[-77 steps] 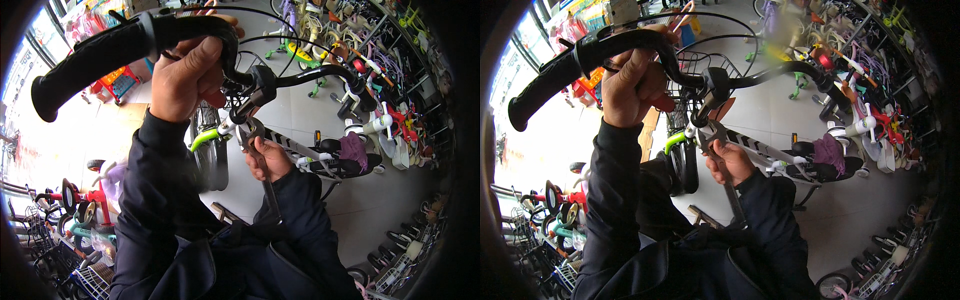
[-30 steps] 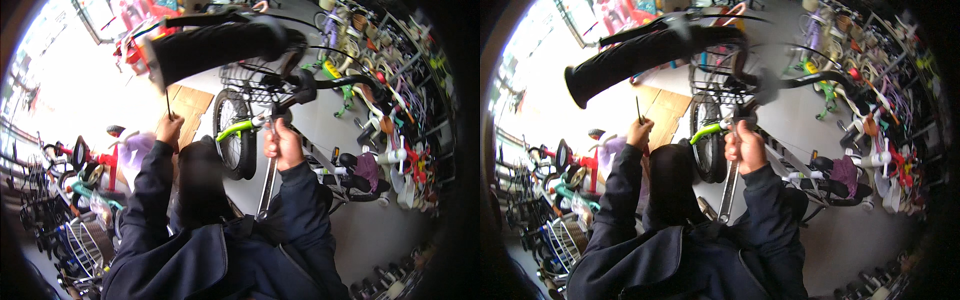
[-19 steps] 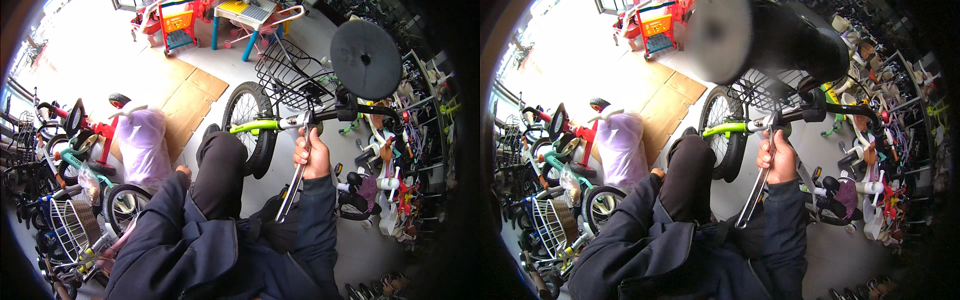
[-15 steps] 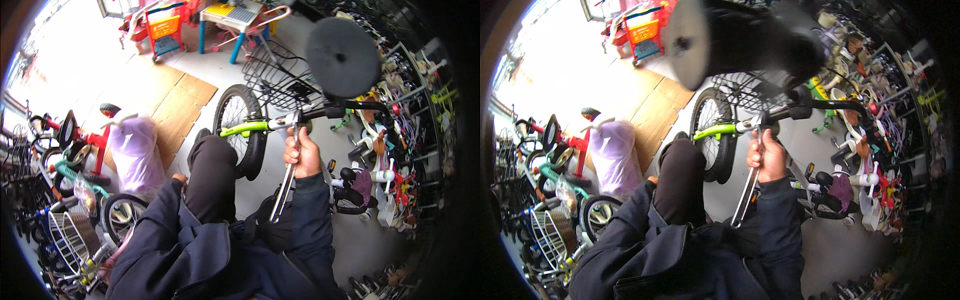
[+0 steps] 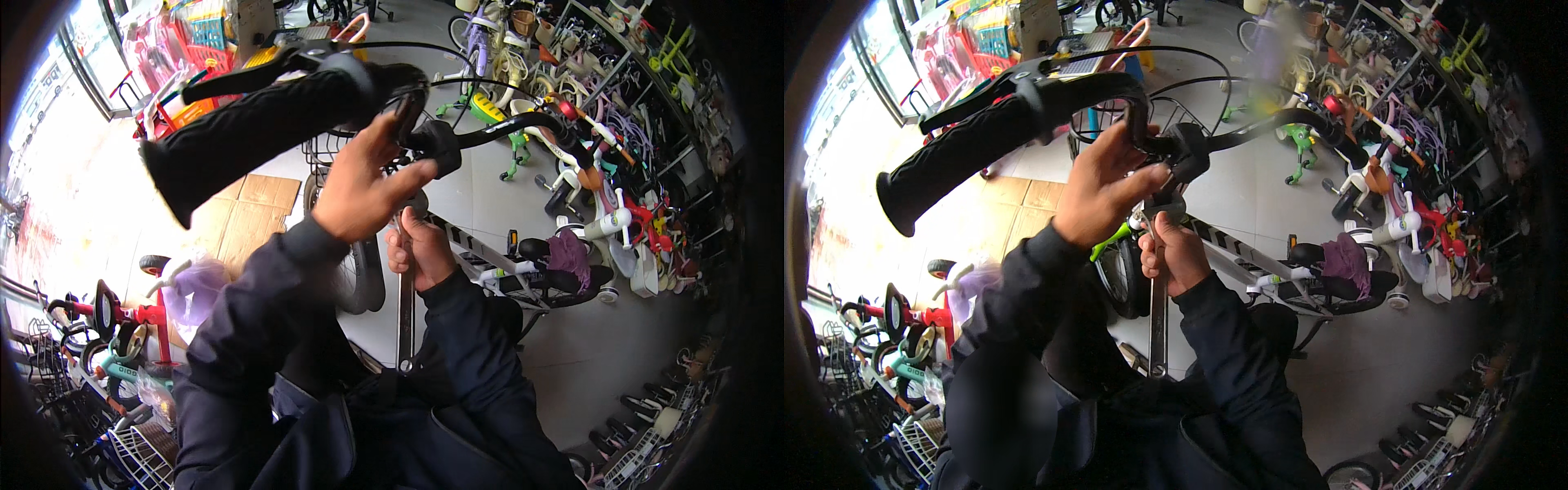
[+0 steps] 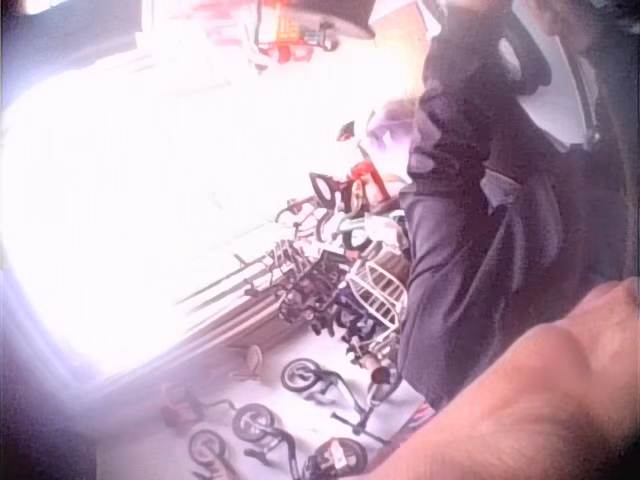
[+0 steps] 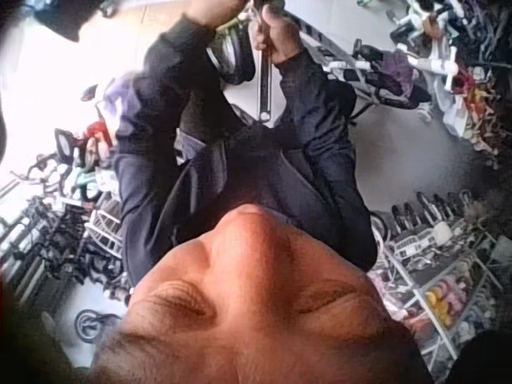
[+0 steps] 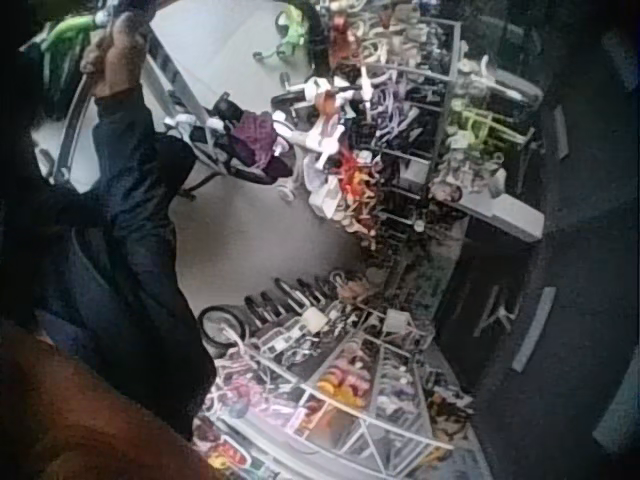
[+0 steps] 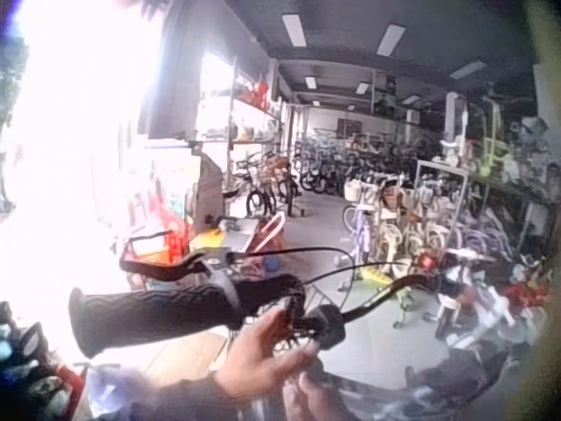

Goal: The person assembles a bicycle by attaching the handlebars and front basket. They use a wrench to tighten bolts and a screwdriver to secure components, ensuring the parts are properly aligned and fastened.

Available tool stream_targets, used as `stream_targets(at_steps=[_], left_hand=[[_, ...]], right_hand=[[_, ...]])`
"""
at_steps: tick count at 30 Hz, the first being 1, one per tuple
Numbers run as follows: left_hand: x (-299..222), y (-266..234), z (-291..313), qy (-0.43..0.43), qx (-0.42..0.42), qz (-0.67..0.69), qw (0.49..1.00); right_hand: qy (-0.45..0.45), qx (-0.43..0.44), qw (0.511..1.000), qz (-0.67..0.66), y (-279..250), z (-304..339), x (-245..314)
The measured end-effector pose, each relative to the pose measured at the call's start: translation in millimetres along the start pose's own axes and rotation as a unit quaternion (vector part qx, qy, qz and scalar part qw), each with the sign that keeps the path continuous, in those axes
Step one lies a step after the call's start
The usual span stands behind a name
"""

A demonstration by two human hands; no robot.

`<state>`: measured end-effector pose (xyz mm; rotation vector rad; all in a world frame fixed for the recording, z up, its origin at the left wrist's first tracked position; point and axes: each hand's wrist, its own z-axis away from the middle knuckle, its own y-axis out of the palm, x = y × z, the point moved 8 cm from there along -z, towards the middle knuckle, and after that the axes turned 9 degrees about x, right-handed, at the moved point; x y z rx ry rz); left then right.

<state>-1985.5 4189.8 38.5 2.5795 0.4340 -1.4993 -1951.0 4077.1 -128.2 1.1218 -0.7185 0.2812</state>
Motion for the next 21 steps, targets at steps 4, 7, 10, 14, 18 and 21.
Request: stream_targets(at_steps=[4, 7, 10, 14, 18, 21], left_hand=[[14.1, 11.6, -41.5, -0.043, -0.045, 0.098, 0.993], [15.9, 7.6, -45.4, -0.002, -0.064, 0.013, 0.998], [26.7, 10.7, -43.5, -0.033, -0.002, 0.092, 0.995], [23.8, 9.9, -53.6, 0.01, 0.066, 0.077, 0.995], [25.0, -1.0, -28.5, -0.01, -0.059, 0.025, 0.998], [-37.4, -25.4, 44.4, 0.153, -0.294, -0.098, 0.938]], right_hand=[[0.005, -0.014, 1.0, 0.004, 2.6, 0.7, 0.3], [-0.002, -0.001, 1.0, 0.004, 3.7, 0.5, 1.3], [0.014, 0.0, 1.0, 0.001, 1.3, 2.1, -2.4], [0.007, 0.005, 1.0, -0.026, 2.7, 2.9, -2.7], [0.019, -0.036, 0.999, -0.024, 1.2, 3.6, -4.0], [0.004, -0.017, 0.999, -0.041, 7.4, 2.4, -1.3]])
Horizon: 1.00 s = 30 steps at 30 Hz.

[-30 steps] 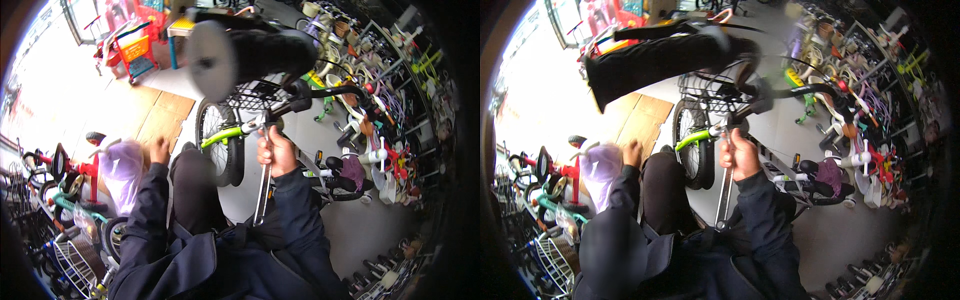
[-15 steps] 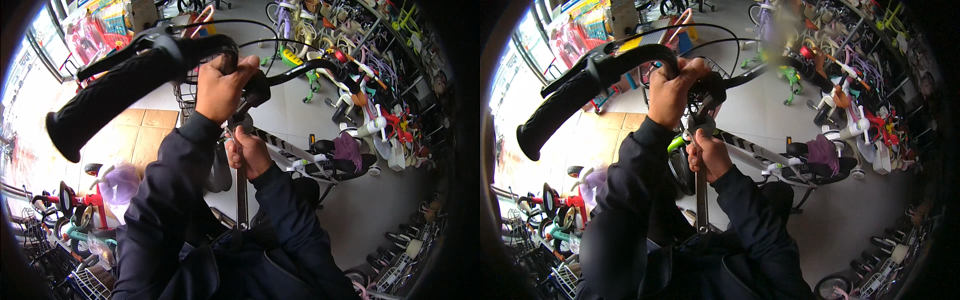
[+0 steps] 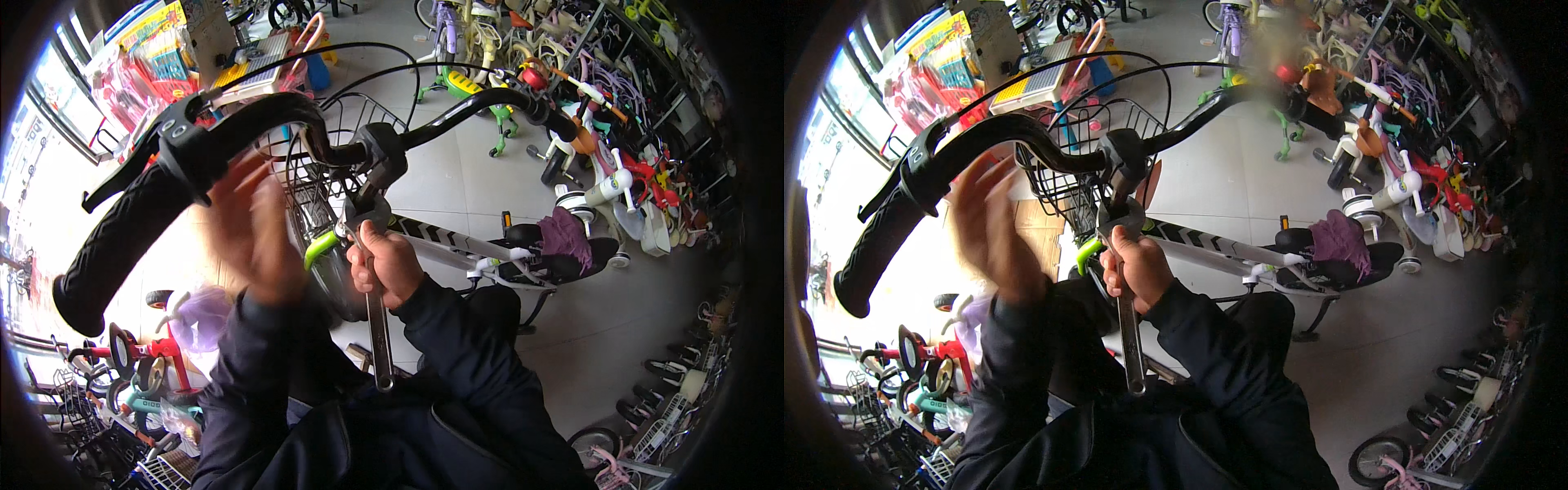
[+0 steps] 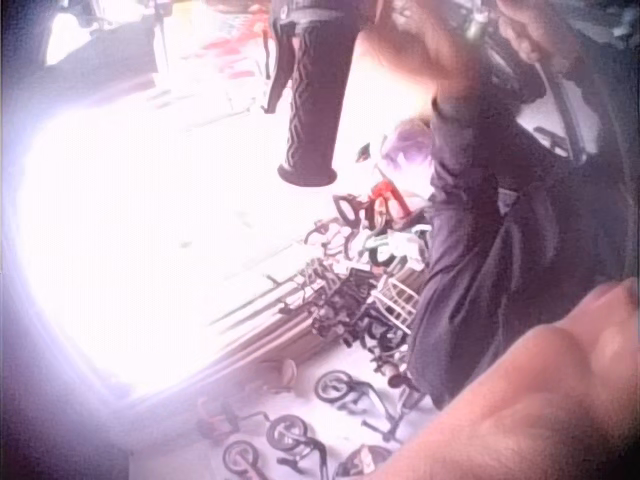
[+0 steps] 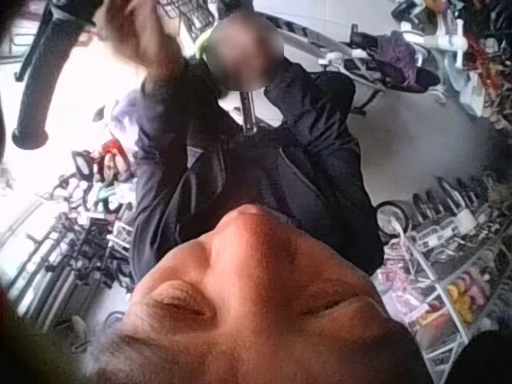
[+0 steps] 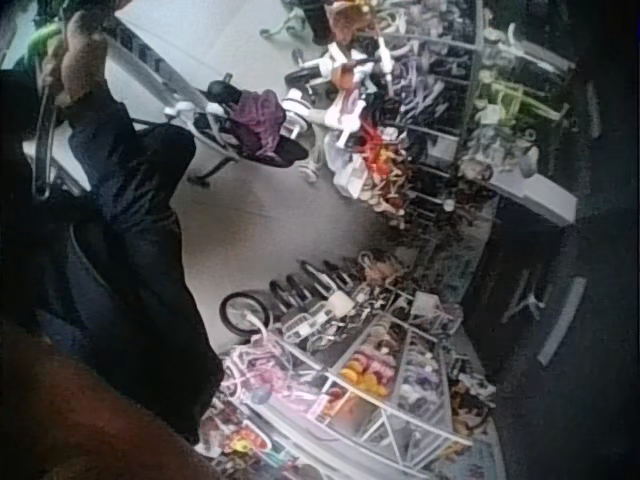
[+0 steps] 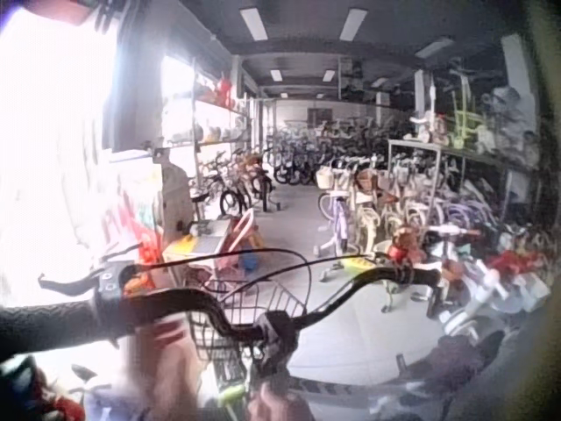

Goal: The person assembles a bicycle by attaching the handlebars and front basket. They use a wrench to tighten bolts and a screwdriver to secure components, ensuring the parts are properly aligned and fastened.

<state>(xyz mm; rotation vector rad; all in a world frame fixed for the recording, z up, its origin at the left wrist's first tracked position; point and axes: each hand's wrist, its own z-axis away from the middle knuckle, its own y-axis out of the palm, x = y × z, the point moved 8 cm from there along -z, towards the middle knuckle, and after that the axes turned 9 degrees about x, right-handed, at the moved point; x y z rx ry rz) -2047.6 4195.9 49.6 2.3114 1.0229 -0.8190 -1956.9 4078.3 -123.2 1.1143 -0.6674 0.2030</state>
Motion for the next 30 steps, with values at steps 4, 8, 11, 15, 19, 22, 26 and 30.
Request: stream_targets(at_steps=[4, 8, 11, 15, 19, 22, 26, 30], left_hand=[[-148.3, -48.2, 25.0, 0.429, -0.078, -0.243, 0.866], [-171.2, -14.4, -37.6, 0.24, 0.159, -0.633, 0.719], [-151.8, 9.8, -65.0, 0.199, 0.275, -0.721, 0.604], [-147.5, 13.3, -71.2, 0.196, 0.272, -0.735, 0.59], [-150.5, 3.8, -61.7, 0.212, 0.262, -0.745, 0.575], [-151.3, 4.9, -60.5, 0.237, 0.276, -0.733, 0.575], [-141.6, -2.5, -83.1, 0.134, 0.291, -0.638, 0.7], [-142.0, -2.2, -72.7, 0.137, 0.319, -0.595, 0.725]], right_hand=[[-0.005, 0.006, 1.0, -0.022, 1.1, -2.2, -1.4], [-0.001, 0.004, 1.0, -0.02, -1.1, -3.8, -3.5], [0.0, 0.012, 1.0, -0.004, 0.9, -3.9, -1.7], [0.011, 0.018, 1.0, -0.006, 0.2, -3.7, -1.6], [0.025, 0.043, 0.999, 0.018, -3.7, -4.0, -3.6], [0.057, 0.074, 0.995, 0.042, -7.7, -2.5, 1.1], [0.201, 0.088, 0.961, 0.171, -33.5, 11.6, 22.7], [0.25, 0.16, 0.931, 0.212, -41.7, 12.3, 33.2]])
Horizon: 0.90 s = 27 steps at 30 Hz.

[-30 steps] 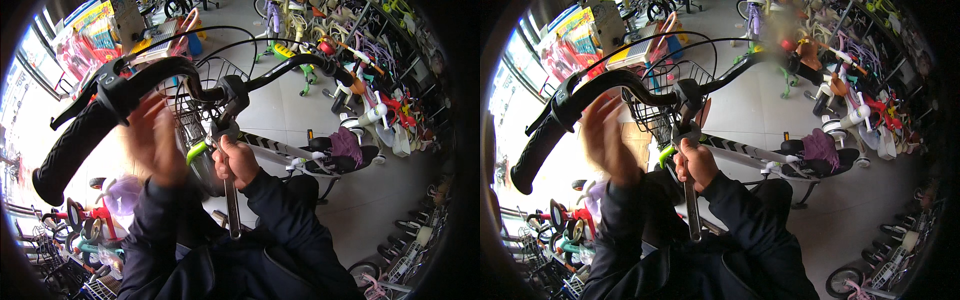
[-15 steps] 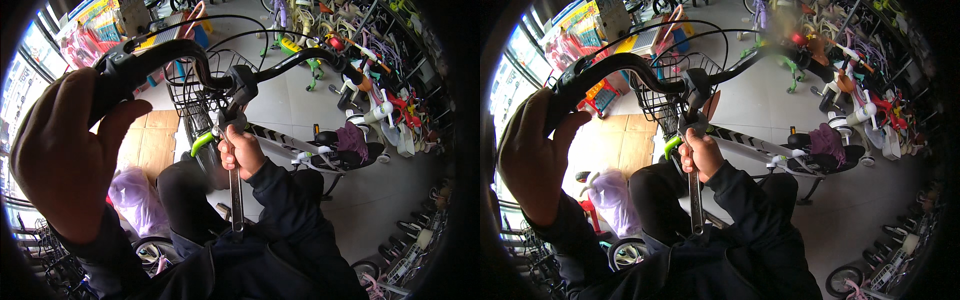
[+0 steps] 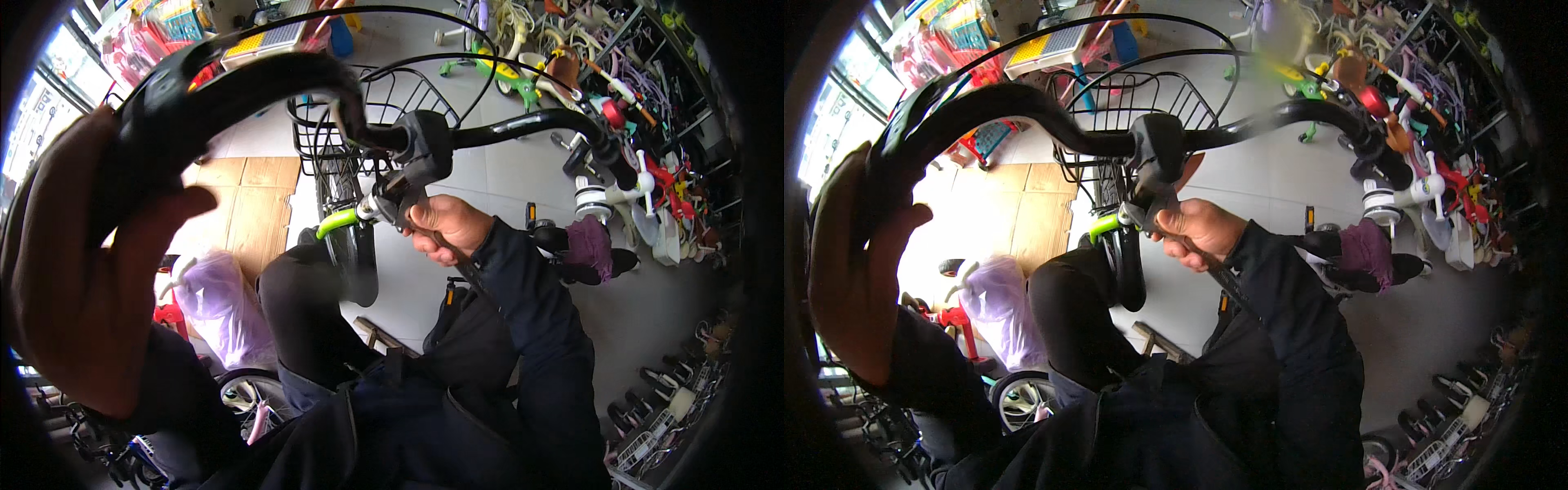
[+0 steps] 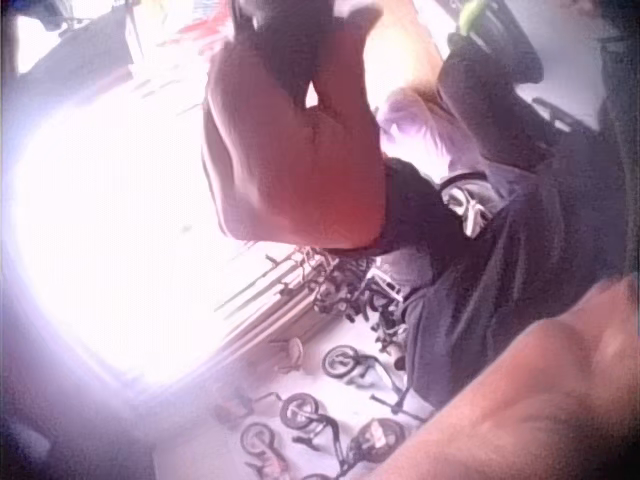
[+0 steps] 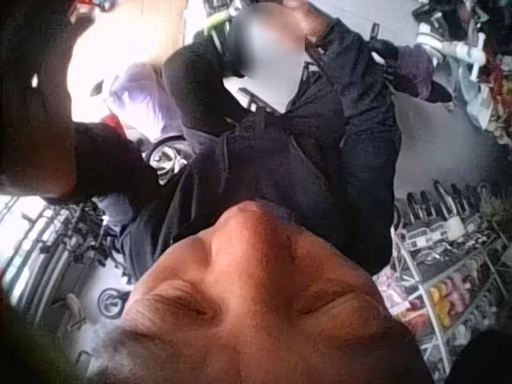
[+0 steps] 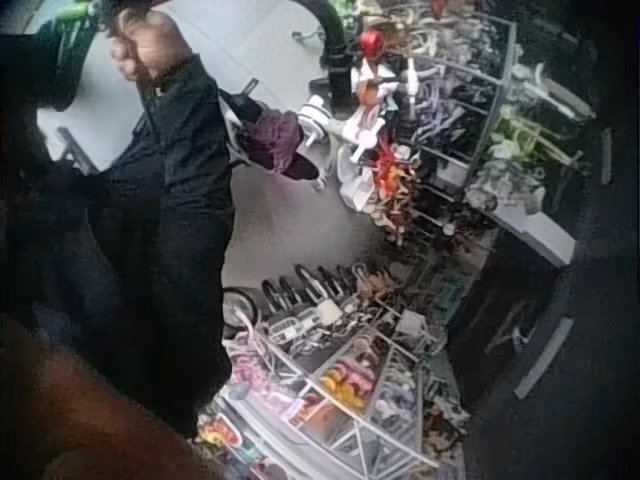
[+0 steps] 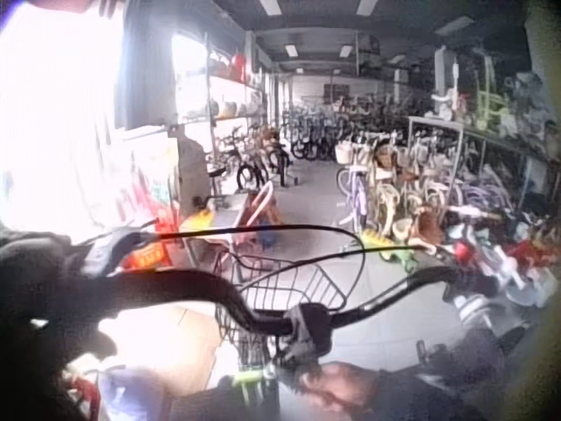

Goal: The person assembles a bicycle by attaching the handlebars and front basket. They use a wrench to tighten bolts and a screwdriver to secure components, ensuring the parts are properly aligned and fastened.

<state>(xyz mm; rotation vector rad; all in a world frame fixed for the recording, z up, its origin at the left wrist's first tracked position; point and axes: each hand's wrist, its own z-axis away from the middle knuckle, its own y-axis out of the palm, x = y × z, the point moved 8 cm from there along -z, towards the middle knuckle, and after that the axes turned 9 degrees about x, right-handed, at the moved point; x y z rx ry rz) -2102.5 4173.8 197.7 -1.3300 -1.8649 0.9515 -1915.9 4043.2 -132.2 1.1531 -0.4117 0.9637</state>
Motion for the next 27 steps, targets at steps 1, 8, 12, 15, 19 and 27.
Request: stream_targets(at_steps=[1, 8, 12, 15, 19, 27], left_hand=[[4.9, 0.9, 0.2, -0.012, -0.011, -0.053, 0.998], [17.0, 4.0, 6.2, -0.008, -0.027, -0.171, 0.985], [15.1, -0.4, 8.1, -0.015, -0.053, -0.157, 0.986], [12.3, -2.4, 7.1, 0.01, -0.066, -0.127, 0.99], [11.1, -3.3, 9.9, 0.03, -0.076, -0.13, 0.988], [-6.8, -4.7, 11.2, -0.017, -0.092, -0.186, 0.978]], right_hand=[[-0.011, -0.005, 1.0, 0.016, -7.0, -1.0, 5.3], [0.009, 0.037, 0.999, -0.006, -28.8, -16.7, 15.2], [-0.004, -0.011, 1.0, -0.002, -34.6, -18.6, 10.9], [-0.017, -0.014, 0.999, -0.038, -28.6, -16.3, 3.9], [-0.04, -0.042, 0.998, -0.032, -18.3, -6.1, 2.7], [-0.217, -0.095, 0.966, -0.108, 26.9, -31.6, -9.6]])
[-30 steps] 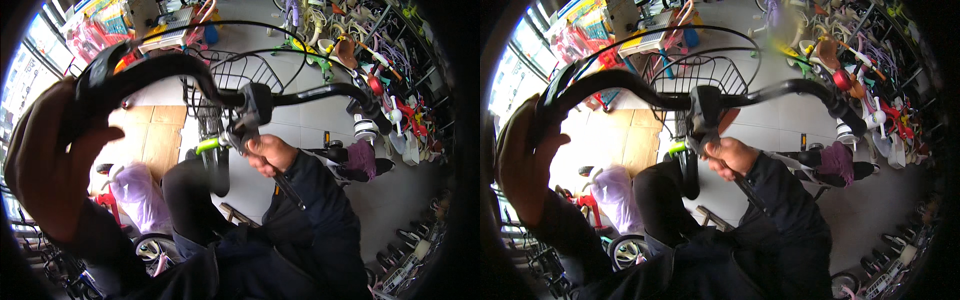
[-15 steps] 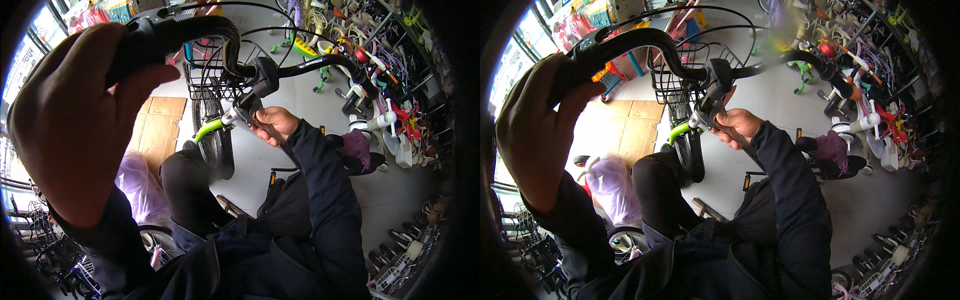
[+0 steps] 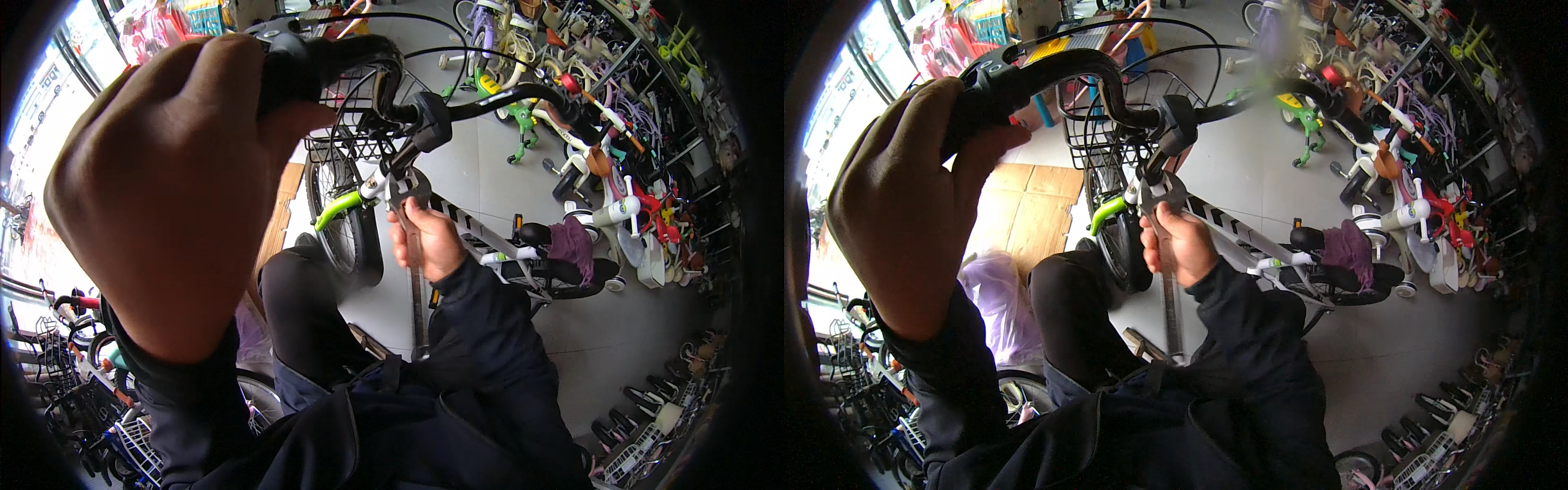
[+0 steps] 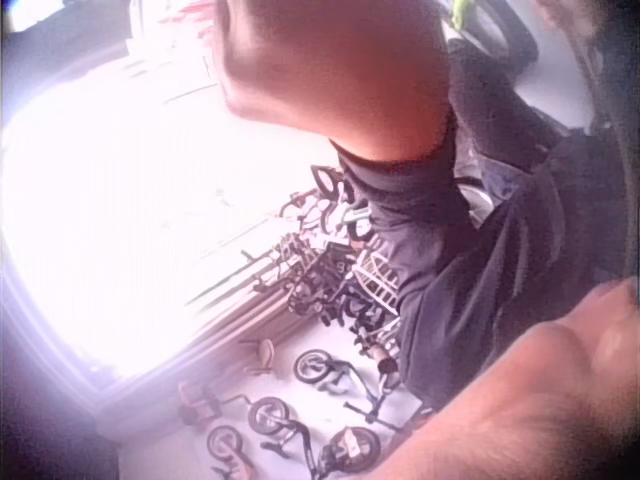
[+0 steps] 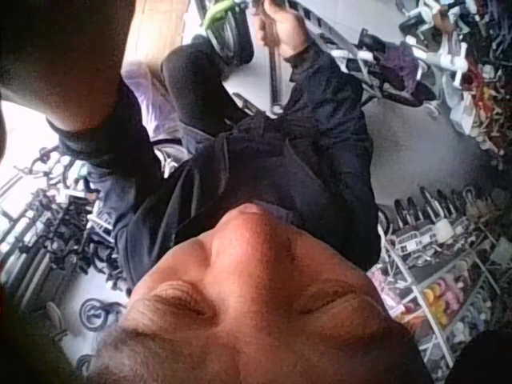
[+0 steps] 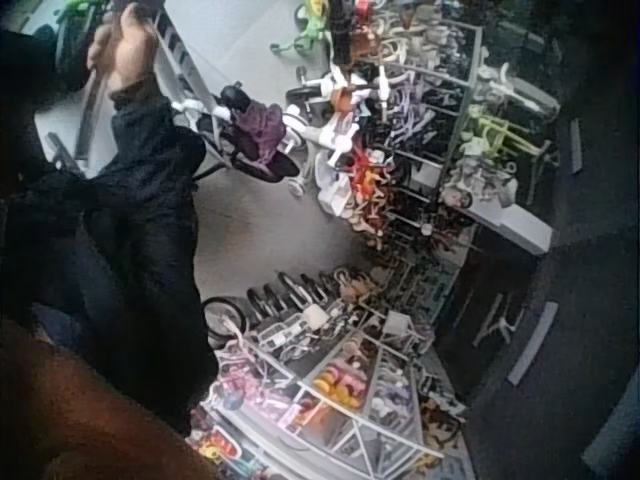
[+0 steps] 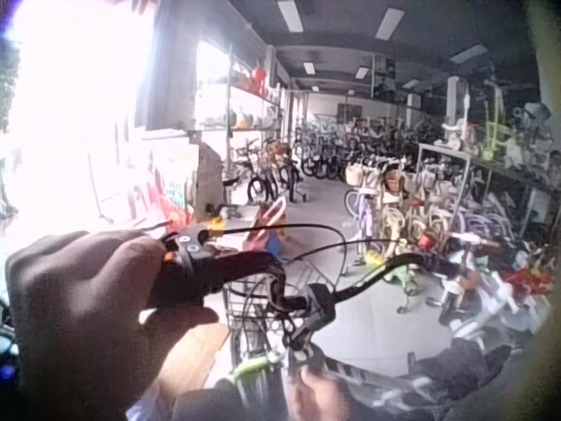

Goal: The person assembles a bicycle by attaching the handlebars and front basket. They use a wrench to tighten bolts and a screwdriver to secure components, ensuring the parts are properly aligned and fastened.

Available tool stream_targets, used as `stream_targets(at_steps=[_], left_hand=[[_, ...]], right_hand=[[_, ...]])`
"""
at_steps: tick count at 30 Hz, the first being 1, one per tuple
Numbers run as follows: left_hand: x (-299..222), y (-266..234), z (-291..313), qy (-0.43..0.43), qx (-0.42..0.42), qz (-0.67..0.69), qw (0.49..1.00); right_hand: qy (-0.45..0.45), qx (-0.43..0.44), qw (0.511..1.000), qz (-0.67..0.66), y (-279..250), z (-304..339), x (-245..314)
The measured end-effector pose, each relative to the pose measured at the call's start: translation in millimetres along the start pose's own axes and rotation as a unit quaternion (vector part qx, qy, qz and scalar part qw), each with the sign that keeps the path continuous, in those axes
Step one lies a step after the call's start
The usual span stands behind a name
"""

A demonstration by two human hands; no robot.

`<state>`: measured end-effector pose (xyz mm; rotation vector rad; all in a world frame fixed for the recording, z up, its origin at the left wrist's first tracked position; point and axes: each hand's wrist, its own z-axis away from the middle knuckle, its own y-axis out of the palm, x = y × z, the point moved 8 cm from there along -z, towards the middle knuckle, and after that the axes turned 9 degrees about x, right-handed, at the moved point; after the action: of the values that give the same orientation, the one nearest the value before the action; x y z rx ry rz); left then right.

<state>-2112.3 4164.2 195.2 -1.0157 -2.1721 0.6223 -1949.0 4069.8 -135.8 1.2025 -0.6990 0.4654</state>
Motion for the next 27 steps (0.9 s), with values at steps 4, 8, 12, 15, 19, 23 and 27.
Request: stream_targets(at_steps=[4, 8, 12, 15, 19, 23, 27], left_hand=[[-12.2, -8.7, 2.2, -0.02, -0.011, -0.019, 1.0], [-13.5, -11.7, 3.1, -0.024, -0.016, -0.011, 1.0], [-13.3, -13.2, 3.6, -0.019, -0.015, -0.025, 0.999], [-13.5, -13.1, 3.0, -0.008, -0.012, -0.023, 1.0], [-10.5, -10.2, 0.5, 0.019, -0.009, -0.011, 1.0], [-9.0, -7.6, -0.4, 0.025, -0.013, -0.016, 0.999], [-6.3, -5.6, -1.7, 0.02, -0.006, -0.006, 1.0]], right_hand=[[-0.043, -0.059, 0.995, -0.072, 10.4, -23.8, -12.9], [-0.024, -0.057, 0.996, -0.062, 7.0, -29.7, -5.1], [0.069, 0.042, 0.997, 0.003, -11.2, -26.9, 17.9], [0.148, 0.072, 0.984, 0.064, -30.7, -23.8, 31.5], [0.226, 0.07, 0.963, 0.127, -52.0, -26.2, 51.2], [0.225, 0.084, 0.955, 0.172, -63.8, -28.1, 59.4], [0.185, 0.071, 0.972, 0.125, -62.8, -10.4, 51.3]])
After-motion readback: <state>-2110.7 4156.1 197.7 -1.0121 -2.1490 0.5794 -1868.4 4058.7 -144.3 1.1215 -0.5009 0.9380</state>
